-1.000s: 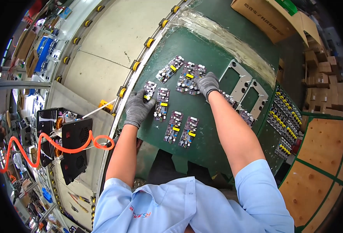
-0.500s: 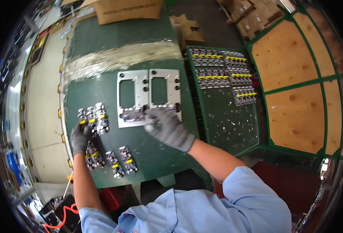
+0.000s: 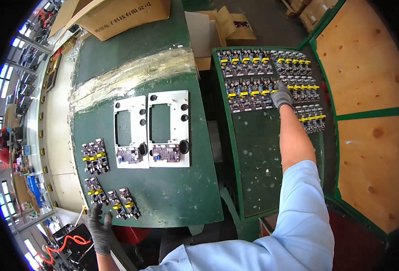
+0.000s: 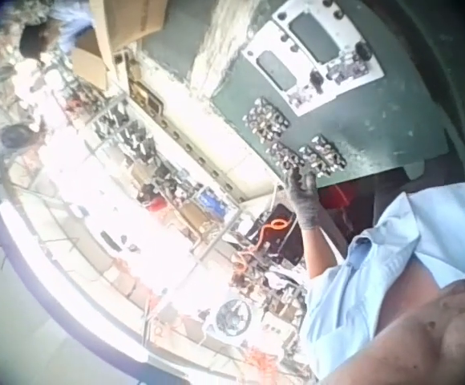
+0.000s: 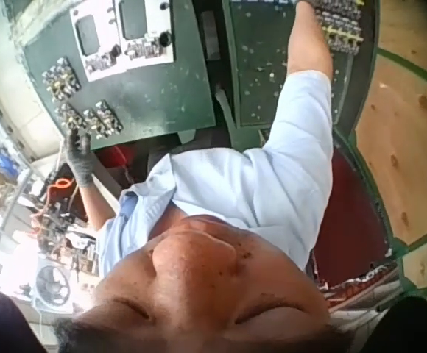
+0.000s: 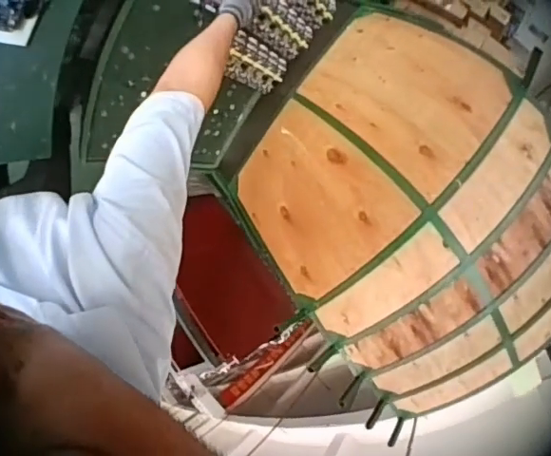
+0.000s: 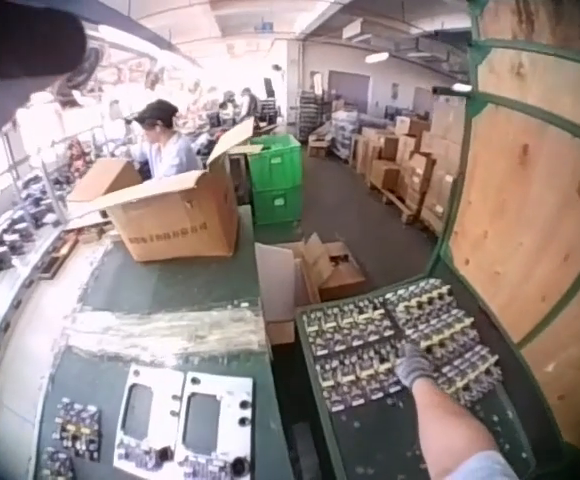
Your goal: Assembling and organizing electronic circuit boards at a warehouse workstation.
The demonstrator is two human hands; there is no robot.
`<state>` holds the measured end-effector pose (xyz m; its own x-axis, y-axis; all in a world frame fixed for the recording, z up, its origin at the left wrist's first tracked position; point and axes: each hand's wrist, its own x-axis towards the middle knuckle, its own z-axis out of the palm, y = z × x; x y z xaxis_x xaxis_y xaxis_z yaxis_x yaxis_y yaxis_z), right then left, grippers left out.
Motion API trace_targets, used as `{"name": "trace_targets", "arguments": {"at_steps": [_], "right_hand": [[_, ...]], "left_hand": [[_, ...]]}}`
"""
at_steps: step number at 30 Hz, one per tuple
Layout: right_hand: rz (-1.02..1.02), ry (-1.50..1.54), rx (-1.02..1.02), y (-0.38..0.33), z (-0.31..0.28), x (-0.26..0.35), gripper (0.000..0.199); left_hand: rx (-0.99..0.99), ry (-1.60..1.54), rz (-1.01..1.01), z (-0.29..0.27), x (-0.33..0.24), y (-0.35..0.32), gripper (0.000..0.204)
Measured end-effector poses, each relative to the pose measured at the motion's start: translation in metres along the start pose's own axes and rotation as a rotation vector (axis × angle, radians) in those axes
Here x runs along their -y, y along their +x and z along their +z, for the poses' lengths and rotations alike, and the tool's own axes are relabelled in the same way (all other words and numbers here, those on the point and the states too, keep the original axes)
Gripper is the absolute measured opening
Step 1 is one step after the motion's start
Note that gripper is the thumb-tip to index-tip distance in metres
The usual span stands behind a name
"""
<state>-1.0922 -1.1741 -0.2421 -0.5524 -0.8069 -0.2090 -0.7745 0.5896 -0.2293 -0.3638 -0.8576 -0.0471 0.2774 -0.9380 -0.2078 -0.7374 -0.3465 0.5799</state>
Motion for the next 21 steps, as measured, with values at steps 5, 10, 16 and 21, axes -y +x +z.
{"name": "trace_targets", "arguments": {"at_steps": [5, 10, 16, 21], "right_hand": [[-0.137, -0.084, 0.038, 0.003, 0.0, -0.002, 0.041], [-0.16, -0.145, 0.018, 0.0, 0.006, 0.003, 0.061], [-0.035, -0.138, -0.007, 0.036, 0.017, -0.034, 0.062], [-0.056, -0.297, 0.106, 0.004, -0.038, 0.018, 0.065]], "left_hand": [[0.114, -0.022, 0.088, 0.035, -0.072, -0.006, 0.039], [0.216, -0.034, 0.25, 0.067, -0.1, -0.002, 0.044], [0.269, -0.071, 0.155, 0.07, -0.086, -0.034, 0.04], [0.298, -0.149, 0.067, 0.07, -0.091, -0.057, 0.033]]}}
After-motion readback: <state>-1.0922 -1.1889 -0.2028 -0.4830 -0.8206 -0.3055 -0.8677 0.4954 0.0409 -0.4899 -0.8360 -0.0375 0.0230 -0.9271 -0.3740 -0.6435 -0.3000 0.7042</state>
